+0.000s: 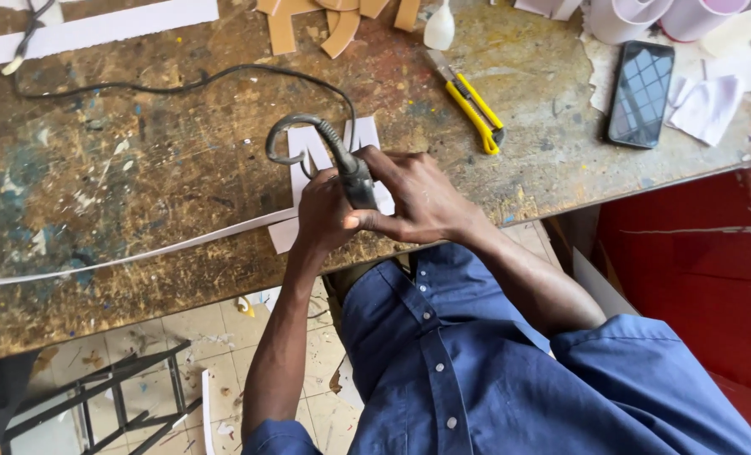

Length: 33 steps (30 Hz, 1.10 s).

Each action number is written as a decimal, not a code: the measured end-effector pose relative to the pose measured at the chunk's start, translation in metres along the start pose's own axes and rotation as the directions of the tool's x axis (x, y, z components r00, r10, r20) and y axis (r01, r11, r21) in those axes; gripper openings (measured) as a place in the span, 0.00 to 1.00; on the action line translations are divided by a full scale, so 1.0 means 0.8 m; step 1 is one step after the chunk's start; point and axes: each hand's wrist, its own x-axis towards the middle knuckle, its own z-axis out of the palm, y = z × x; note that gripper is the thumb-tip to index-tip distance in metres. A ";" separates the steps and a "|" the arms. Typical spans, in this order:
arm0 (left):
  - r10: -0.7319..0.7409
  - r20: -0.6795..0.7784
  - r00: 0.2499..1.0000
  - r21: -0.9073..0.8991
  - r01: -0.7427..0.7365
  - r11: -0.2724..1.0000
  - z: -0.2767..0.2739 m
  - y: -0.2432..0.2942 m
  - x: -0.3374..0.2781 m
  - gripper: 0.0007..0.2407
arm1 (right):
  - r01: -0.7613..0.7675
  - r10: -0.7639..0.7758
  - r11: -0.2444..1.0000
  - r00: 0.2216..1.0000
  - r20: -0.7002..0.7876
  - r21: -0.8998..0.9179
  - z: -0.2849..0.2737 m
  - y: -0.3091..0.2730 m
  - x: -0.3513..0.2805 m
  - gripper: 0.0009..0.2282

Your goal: Gluing a white edge strip to a cutout letter 'M' on a workbench in a sign shop.

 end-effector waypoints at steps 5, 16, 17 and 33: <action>-0.012 0.004 1.000 -0.021 0.013 1.000 0.003 -0.008 0.005 0.18 | 0.006 -0.006 0.999 1.000 0.003 0.040 -0.001 0.002 0.001 0.29; 0.004 0.166 0.986 0.032 -0.010 0.999 -0.031 0.018 0.024 0.06 | -0.001 0.000 1.000 1.000 0.026 0.021 -0.003 -0.015 0.012 0.23; 0.004 0.161 0.987 0.032 -0.010 0.999 -0.028 0.018 0.023 0.06 | 0.002 -0.003 1.000 1.000 0.029 0.018 -0.001 -0.013 0.010 0.23; 0.064 0.095 0.993 0.034 -0.067 0.997 -0.116 0.089 0.021 0.11 | -0.019 0.020 0.999 0.999 0.026 -0.030 0.009 0.008 -0.009 0.22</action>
